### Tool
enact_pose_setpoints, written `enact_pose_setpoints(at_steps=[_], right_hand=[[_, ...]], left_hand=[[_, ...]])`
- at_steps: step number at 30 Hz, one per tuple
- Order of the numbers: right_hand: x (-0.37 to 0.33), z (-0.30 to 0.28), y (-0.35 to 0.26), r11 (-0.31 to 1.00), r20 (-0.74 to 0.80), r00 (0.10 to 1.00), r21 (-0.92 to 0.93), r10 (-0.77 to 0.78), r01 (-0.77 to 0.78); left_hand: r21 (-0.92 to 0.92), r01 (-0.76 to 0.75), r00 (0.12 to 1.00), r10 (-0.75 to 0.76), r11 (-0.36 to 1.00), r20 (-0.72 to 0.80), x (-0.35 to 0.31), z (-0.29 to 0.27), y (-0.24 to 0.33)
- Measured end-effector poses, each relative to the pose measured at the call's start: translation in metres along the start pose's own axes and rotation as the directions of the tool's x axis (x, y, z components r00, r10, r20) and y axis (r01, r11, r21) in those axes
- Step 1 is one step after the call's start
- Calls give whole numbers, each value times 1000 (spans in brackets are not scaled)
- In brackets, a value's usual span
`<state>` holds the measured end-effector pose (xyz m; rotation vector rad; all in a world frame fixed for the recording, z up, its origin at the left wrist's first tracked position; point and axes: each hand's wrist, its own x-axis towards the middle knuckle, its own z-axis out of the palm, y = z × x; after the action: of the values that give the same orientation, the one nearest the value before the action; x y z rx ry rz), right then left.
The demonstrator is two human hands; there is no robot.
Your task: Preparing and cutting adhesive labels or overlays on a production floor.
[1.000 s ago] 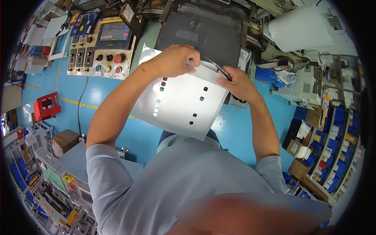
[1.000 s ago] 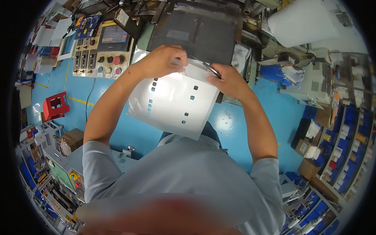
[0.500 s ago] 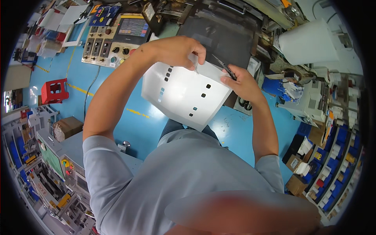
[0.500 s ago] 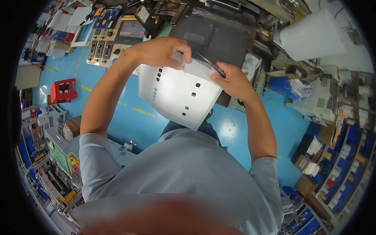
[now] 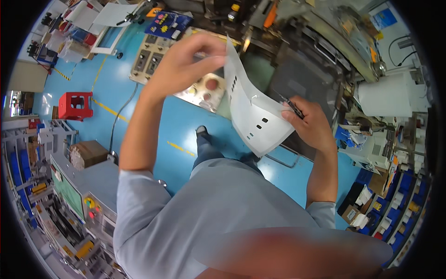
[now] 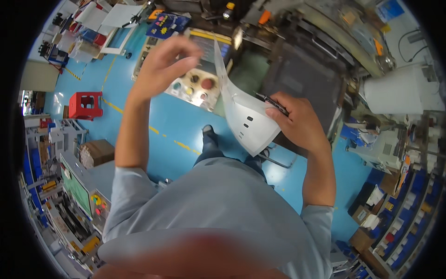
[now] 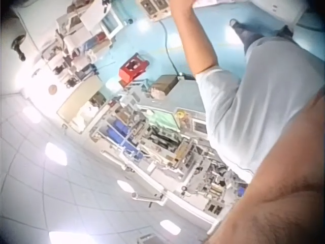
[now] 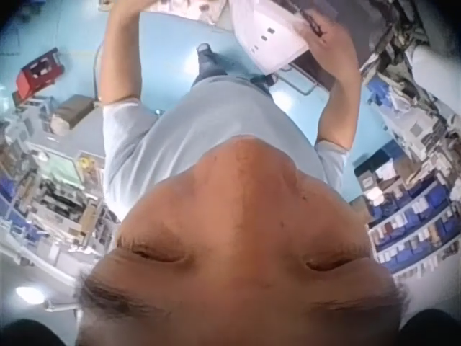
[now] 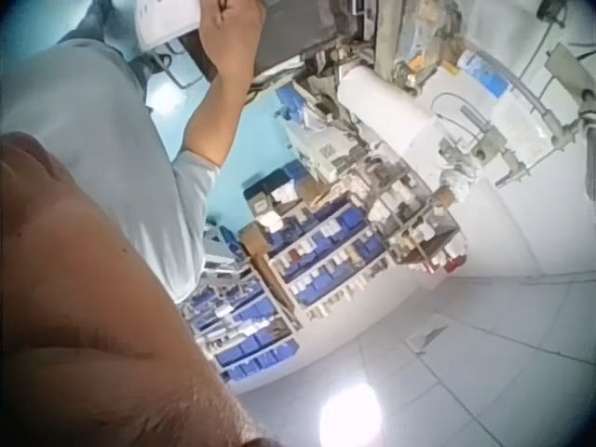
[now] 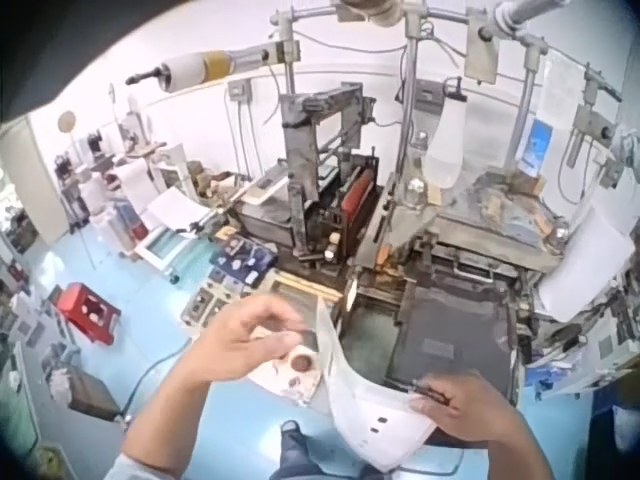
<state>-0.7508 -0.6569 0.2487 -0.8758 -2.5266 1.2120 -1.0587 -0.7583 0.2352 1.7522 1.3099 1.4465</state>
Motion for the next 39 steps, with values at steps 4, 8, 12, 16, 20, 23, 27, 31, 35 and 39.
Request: enact_pose_setpoints(at_steps=[4, 8, 12, 16, 20, 23, 27, 31, 35, 39], right_hand=[[46, 35, -41, 994, -150, 983, -16, -106, 105], [86, 85, -62, 891, -370, 916, 453, 154, 34], [148, 176, -31, 784, -350, 847, 609, 402, -121], [176, 258, 24, 827, -285, 851, 498, 441, -262], [142, 274, 6, 815, -235, 878, 524, 417, -247], [103, 273, 14, 789, -174, 884, 546, 434, -280], [52, 257, -3, 649, -105, 846, 692, 523, -315], [30, 249, -12, 612, -101, 814, 714, 572, -341], [29, 255, -1, 490, -91, 711, 785, 697, -380], [23, 255, -14, 576, -132, 764, 740, 631, -348]], left_hand=[[-369, 313, 778, -459, 875, -429, -107, -44, -79], [-713, 442, 633, -752, 545, -183, -164, -43, -97], [-835, 356, 551, -816, 420, -175, -149, -92, -127], [-367, 591, 593, -695, 718, -406, -143, -149, -190], [25, 638, 687, -555, 769, -469, -154, -182, -238], [26, 605, 704, -519, 796, -485, -157, -189, -251], [255, 673, 674, -435, 694, -597, -161, -188, -250], [368, 598, 727, -289, 712, -622, -179, -171, -261], [352, 507, 801, -280, 787, -529, -146, -106, -217], [92, 429, 896, -411, 899, -166, -121, -46, -188]])
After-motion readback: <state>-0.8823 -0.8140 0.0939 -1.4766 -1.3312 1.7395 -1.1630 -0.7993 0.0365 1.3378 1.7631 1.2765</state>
